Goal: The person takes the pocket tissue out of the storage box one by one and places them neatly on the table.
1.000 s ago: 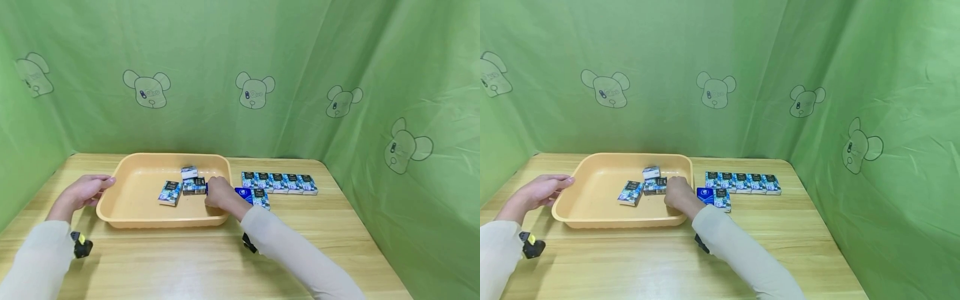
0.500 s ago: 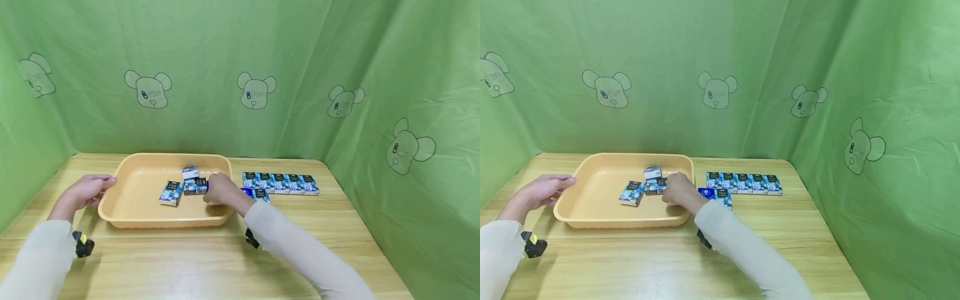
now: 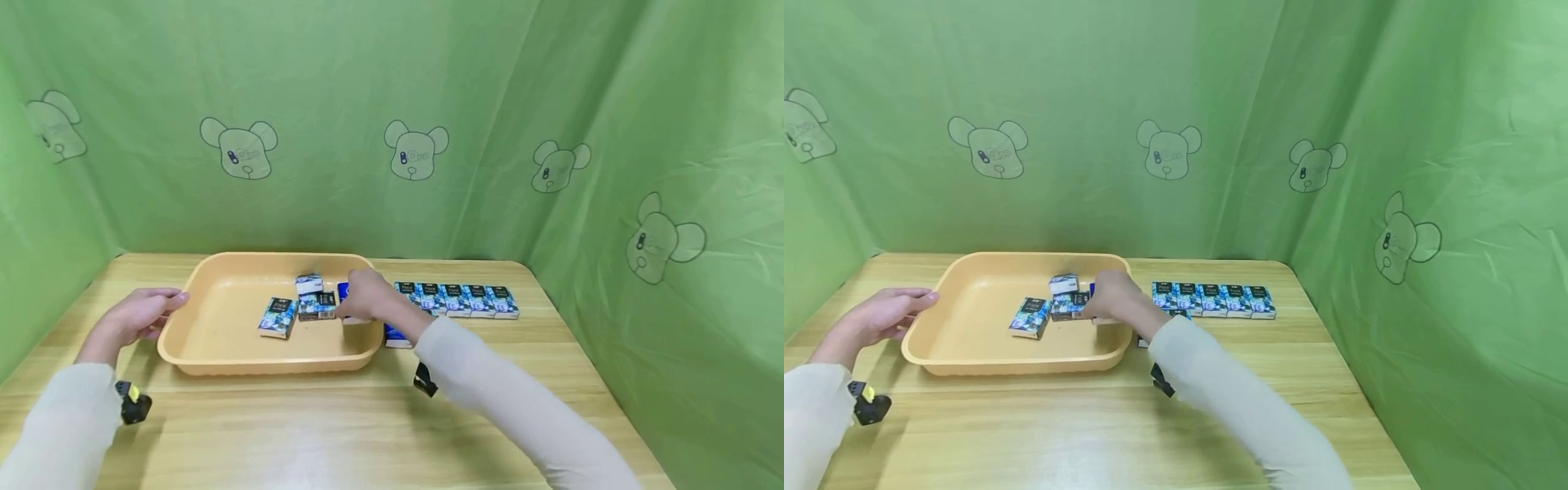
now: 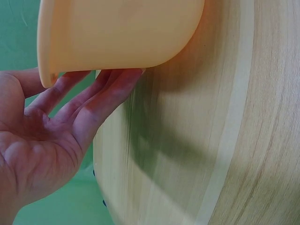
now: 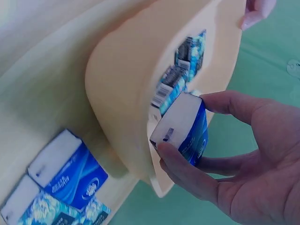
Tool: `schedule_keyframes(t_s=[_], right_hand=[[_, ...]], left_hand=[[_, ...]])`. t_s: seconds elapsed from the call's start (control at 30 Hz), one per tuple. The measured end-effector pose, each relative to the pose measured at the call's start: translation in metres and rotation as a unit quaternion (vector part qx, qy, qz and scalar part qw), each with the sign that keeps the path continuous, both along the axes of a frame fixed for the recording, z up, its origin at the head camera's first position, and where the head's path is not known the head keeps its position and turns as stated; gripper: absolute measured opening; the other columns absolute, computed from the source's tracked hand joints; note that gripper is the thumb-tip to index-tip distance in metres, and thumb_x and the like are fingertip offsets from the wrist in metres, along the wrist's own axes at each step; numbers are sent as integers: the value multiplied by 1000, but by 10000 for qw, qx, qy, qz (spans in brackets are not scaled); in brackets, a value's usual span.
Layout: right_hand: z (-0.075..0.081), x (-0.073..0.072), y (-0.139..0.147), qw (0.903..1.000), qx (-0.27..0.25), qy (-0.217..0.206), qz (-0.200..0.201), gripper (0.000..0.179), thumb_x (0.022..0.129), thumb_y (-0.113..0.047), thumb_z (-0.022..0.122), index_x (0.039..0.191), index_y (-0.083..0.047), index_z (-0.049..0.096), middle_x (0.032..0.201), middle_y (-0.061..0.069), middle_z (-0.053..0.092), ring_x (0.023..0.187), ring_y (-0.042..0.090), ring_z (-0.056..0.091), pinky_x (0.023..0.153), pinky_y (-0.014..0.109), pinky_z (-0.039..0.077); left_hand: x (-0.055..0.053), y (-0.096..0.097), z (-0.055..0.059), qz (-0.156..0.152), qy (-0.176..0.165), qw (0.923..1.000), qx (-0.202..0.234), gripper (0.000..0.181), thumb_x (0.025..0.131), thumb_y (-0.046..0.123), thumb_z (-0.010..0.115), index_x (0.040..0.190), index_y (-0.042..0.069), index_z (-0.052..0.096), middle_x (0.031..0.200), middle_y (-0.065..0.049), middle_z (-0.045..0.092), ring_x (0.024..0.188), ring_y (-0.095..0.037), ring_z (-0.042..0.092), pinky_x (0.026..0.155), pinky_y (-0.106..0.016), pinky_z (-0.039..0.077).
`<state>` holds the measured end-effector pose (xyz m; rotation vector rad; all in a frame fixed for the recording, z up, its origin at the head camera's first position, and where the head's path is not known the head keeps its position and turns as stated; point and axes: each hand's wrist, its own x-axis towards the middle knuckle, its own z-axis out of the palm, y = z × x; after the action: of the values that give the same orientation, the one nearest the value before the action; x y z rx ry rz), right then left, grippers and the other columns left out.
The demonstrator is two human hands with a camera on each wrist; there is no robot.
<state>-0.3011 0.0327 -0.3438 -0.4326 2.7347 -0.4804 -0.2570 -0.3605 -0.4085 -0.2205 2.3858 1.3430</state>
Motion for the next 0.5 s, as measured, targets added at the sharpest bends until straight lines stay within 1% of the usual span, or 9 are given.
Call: schedule_keyframes(t_s=[0.03, 0.1, 0.17, 0.23, 0.33, 0.43, 0.5], right_hand=[[2, -1, 2, 10000, 5, 19, -20, 70, 85, -26, 81, 139, 5, 49, 72, 4, 57, 50, 11, 49, 46, 24, 48], [6, -3, 6, 9999, 36, 84, -52, 71, 85, -26, 80, 140, 5, 48, 79, 7, 60, 52, 12, 51, 46, 24, 48], [9, -5, 11, 9997, 79, 198, -82, 71, 85, -26, 79, 141, 5, 48, 91, 10, 64, 58, 14, 55, 50, 25, 50], [12, -6, 17, 9995, 90, 288, -137, 71, 85, -26, 79, 141, 5, 48, 105, 14, 66, 69, 16, 60, 57, 26, 53], [15, -6, 26, 9989, 111, 385, -244, 74, 83, -25, 80, 144, 3, 48, 123, 16, 64, 89, 21, 64, 72, 29, 59], [16, -8, 36, 9984, 151, 409, -371, 77, 83, -25, 80, 147, 1, 46, 133, 18, 61, 102, 24, 63, 84, 33, 60], [16, -10, 42, 9981, 214, 401, -426, 80, 83, -27, 79, 149, 0, 44, 138, 18, 59, 108, 26, 63, 88, 36, 59]], left_hand=[[0, 0, 0, 2, -1, 10000, -6, 74, 110, 40, 38, 157, -10, 12, 139, -34, 49, 92, -11, 64, 79, -34, 61], [1, 1, 1, 4, 0, 10000, -19, 74, 109, 41, 38, 157, -10, 12, 139, -34, 49, 92, -11, 64, 78, -34, 61], [1, 1, 1, -5, -4, 10000, -14, 74, 110, 41, 38, 157, -10, 11, 140, -34, 48, 92, -11, 64, 79, -34, 61], [1, 1, 1, 0, -15, 10000, -5, 74, 110, 41, 38, 157, -10, 11, 142, -35, 47, 92, -11, 64, 79, -35, 61], [2, 1, 1, -5, -14, 10000, 10, 74, 110, 40, 38, 157, -10, 11, 142, -36, 46, 92, -11, 65, 80, -35, 61], [2, 1, 1, 2, -9, 10000, 13, 74, 109, 40, 38, 157, -10, 11, 142, -36, 46, 93, -11, 65, 80, -35, 61], [2, 2, 1, -4, -1, 10000, 20, 74, 110, 40, 38, 157, -11, 11, 142, -36, 45, 92, -11, 65, 80, -35, 61]])
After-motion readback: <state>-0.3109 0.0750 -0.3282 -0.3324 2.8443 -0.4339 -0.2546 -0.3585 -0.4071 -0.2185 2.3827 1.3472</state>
